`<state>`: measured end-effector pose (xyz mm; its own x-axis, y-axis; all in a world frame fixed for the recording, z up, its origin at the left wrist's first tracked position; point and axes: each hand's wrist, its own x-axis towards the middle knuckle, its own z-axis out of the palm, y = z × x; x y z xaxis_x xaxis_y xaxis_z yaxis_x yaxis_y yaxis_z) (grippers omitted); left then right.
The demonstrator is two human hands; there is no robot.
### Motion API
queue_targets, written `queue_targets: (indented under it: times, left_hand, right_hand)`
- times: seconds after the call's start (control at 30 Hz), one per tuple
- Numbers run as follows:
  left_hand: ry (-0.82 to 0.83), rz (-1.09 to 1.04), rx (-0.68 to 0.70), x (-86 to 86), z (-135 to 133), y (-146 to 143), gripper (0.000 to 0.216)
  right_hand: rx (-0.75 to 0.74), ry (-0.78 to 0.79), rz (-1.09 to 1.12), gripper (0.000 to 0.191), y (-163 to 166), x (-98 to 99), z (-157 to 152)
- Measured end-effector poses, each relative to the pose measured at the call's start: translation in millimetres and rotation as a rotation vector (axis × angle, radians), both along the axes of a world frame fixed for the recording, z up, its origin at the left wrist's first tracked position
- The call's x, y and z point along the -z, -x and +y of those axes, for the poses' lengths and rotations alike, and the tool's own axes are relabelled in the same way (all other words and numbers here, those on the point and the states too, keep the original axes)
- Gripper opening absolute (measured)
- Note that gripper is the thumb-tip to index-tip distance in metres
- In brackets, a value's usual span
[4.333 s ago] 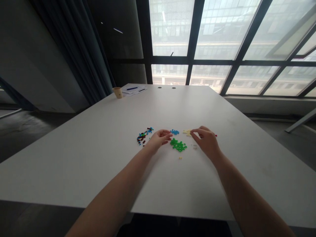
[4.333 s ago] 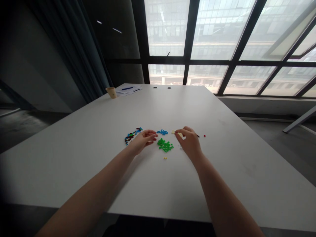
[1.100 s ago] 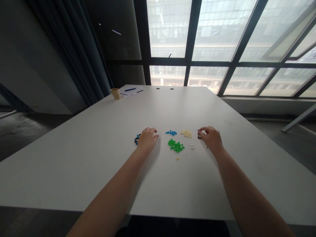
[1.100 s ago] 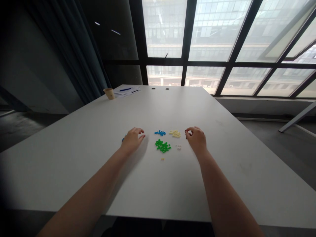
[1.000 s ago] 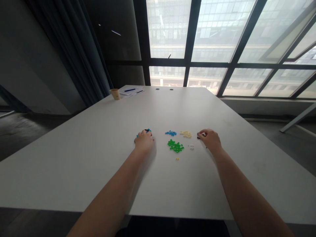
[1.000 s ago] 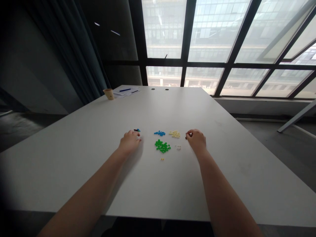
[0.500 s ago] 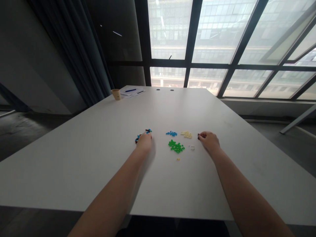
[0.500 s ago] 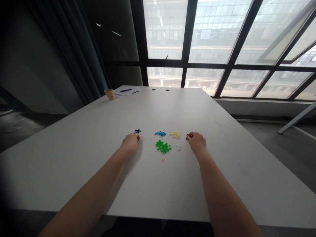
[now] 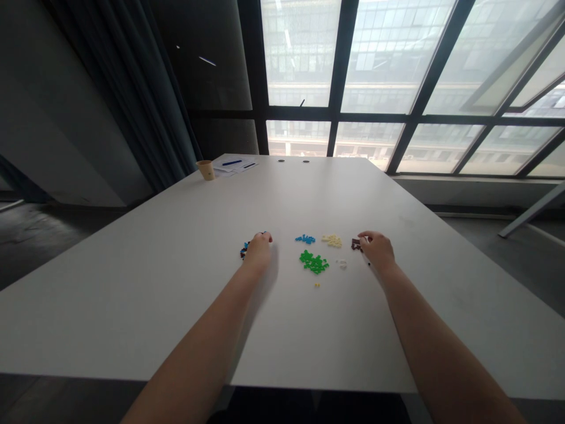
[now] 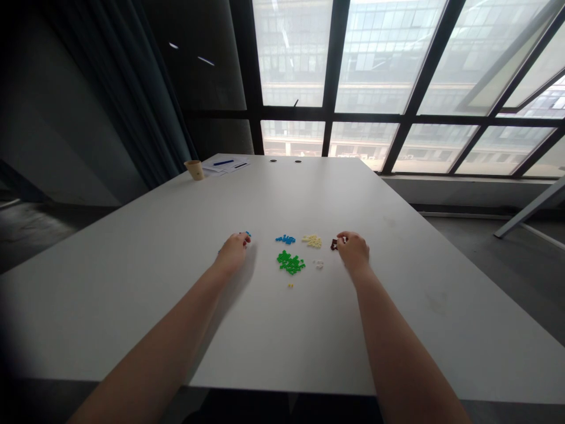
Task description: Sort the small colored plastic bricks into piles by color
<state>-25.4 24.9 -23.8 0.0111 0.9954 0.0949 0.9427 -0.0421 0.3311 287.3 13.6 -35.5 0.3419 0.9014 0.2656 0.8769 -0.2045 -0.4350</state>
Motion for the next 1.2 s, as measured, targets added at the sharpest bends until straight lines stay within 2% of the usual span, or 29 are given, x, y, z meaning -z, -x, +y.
queue_targets:
  times: [0.27, 0.33, 0.4, 0.5, 0.63, 0.7, 0.83, 0.9, 1.0, 1.2]
  left_hand:
    - [-0.073, -0.121, 0.051, -1.3, 0, -2, 0.029]
    - [-0.098, -0.204, 0.062, -4.7, -1, -4, 0.028]
    - [-0.093, -0.376, 0.092, -8.6, -4, -8, 0.022]
    - [0.066, -0.833, 0.166, -14.1, -11, -20, 0.014]
    - [0.372, -1.435, 0.219, -19.4, -25, -38, 0.03]
    - [0.496, -1.62, 0.208, -21.4, -31, -44, 0.033]
    - [0.756, -1.91, 0.176, -21.8, -40, -51, 0.024]
    - [0.87, -1.981, 0.188, -20.3, -43, -53, 0.022]
    - [0.971, -1.94, 0.249, -17.8, -47, -55, 0.027]
    - [1.0, -1.84, 0.294, -16.8, -48, -56, 0.034]
  right_hand:
    - [-0.075, 0.081, -0.046, 0.027, 2, 4.2, -1]
    - [-0.081, 0.049, -0.029, 0.027, 2, 2.9, -1]
    - [-0.095, -0.017, -0.008, 0.028, 4, -0.4, -2]
    - [-0.156, -0.149, 0.044, 0.027, 12, -8.1, -7]
    - [-0.329, -0.302, 0.118, 0.027, 30, -18.0, -17]
    - [-0.412, -0.352, 0.125, 0.027, 39, -22.4, -23]
    - [-0.572, -0.457, 0.14, 0.023, 59, -33.4, -37]
    - [-0.669, -0.515, 0.164, 0.022, 70, -39.1, -46]
    - [-0.782, -0.564, 0.186, 0.02, 84, -44.0, -58]
    - [-0.84, -0.559, 0.185, 0.019, 93, -43.0, -64]
